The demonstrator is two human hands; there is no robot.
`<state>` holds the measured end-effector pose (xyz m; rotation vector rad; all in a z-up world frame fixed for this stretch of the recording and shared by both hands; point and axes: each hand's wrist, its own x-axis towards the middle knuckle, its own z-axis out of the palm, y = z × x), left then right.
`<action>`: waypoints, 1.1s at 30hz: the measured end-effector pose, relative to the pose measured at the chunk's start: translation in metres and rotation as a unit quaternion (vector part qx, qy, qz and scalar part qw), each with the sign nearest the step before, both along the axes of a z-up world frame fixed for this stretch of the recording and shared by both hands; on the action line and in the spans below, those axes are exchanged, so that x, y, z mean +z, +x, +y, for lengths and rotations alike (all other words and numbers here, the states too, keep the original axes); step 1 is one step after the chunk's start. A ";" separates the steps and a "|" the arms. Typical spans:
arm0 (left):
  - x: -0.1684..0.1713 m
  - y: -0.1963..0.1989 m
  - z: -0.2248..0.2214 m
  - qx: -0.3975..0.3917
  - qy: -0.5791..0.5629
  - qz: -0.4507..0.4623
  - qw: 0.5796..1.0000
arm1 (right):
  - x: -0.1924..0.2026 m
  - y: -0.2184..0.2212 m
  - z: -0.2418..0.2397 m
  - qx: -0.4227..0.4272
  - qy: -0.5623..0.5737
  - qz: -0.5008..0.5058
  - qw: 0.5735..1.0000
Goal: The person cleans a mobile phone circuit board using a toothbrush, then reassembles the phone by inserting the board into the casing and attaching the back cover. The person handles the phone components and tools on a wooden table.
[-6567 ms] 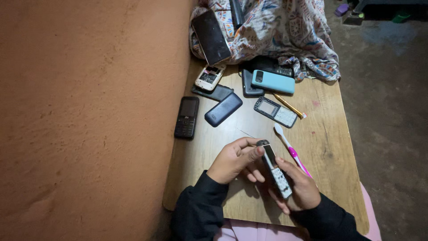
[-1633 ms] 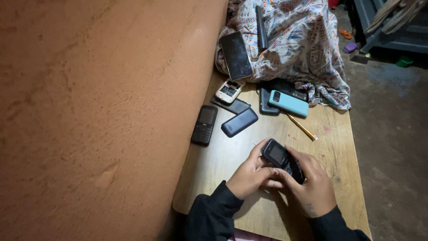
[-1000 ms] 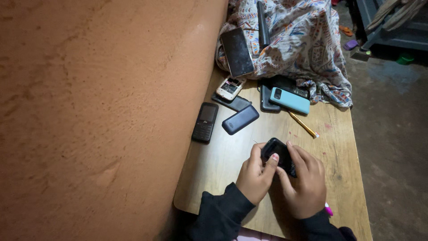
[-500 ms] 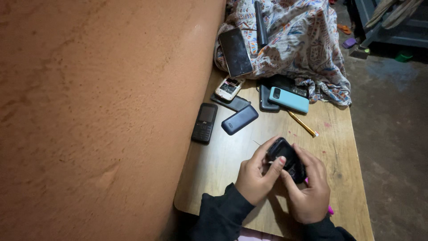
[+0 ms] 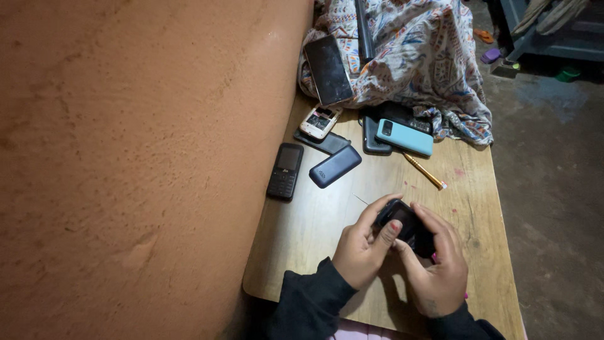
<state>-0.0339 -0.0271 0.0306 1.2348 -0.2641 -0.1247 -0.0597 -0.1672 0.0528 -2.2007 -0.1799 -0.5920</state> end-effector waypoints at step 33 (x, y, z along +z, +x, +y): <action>-0.006 -0.001 0.001 0.099 0.029 -0.096 0.990 | 0.008 -0.004 -0.040 0.039 0.098 0.062 0.992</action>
